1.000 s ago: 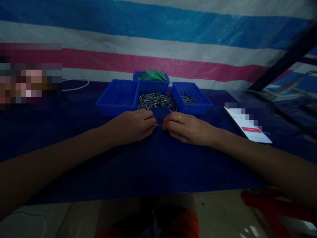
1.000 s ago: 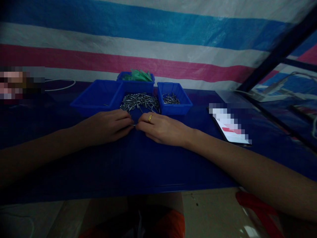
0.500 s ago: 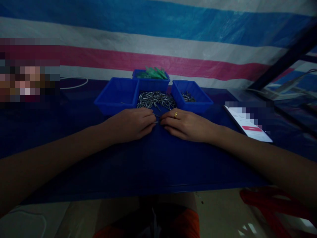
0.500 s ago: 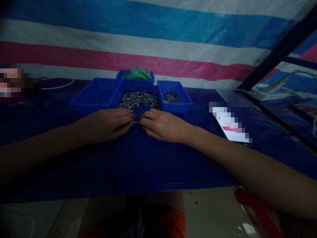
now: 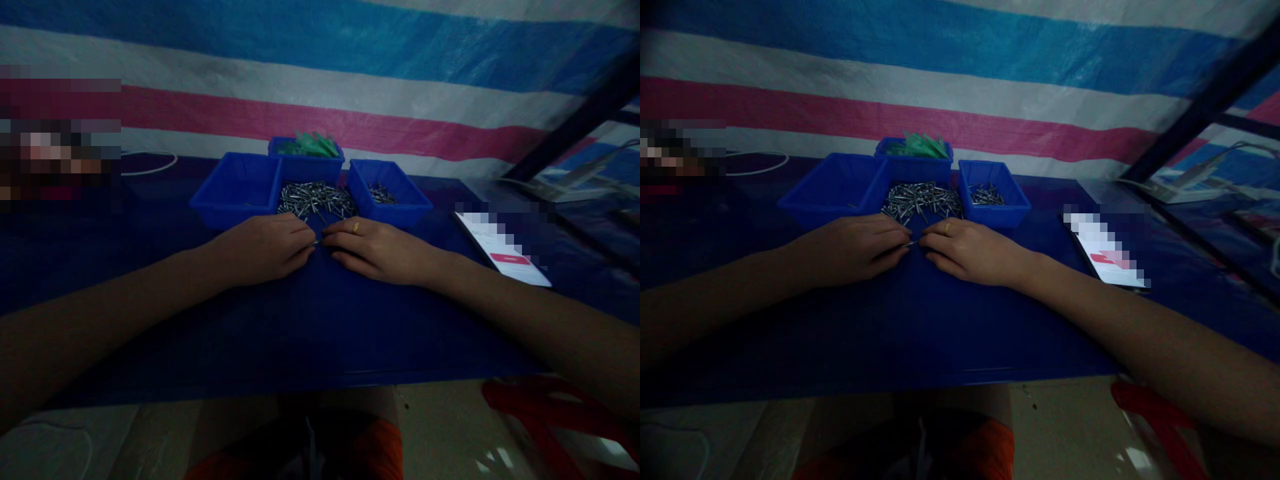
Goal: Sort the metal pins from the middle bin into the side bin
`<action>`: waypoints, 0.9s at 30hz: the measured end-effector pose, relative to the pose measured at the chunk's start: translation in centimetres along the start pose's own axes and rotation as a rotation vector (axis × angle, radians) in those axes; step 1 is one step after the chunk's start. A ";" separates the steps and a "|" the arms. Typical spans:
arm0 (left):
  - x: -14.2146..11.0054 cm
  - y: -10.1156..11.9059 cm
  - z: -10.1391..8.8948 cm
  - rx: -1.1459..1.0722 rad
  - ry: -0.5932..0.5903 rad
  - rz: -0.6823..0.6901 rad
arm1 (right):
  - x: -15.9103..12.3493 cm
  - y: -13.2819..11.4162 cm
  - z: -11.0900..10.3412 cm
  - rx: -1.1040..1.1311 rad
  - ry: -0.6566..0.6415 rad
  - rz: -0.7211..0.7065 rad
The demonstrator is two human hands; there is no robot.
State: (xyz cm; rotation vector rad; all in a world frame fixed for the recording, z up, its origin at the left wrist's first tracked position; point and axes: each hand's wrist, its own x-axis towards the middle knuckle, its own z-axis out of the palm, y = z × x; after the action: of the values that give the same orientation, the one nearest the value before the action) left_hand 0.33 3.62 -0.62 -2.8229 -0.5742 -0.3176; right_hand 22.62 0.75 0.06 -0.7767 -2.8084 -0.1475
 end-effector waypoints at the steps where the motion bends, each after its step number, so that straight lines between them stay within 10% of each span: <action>1: -0.1 0.0 0.1 -0.004 0.009 -0.005 | 0.0 0.0 0.0 -0.003 -0.004 0.000; 27: 0.0 -0.1 0.0 -0.013 -0.023 0.015 | 0.0 0.2 0.1 -0.009 -0.002 -0.017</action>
State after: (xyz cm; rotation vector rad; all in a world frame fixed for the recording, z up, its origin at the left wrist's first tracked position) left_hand 0.26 3.71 -0.60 -2.8459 -0.5575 -0.2873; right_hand 22.70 0.94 0.01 -0.7558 -2.8188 -0.1619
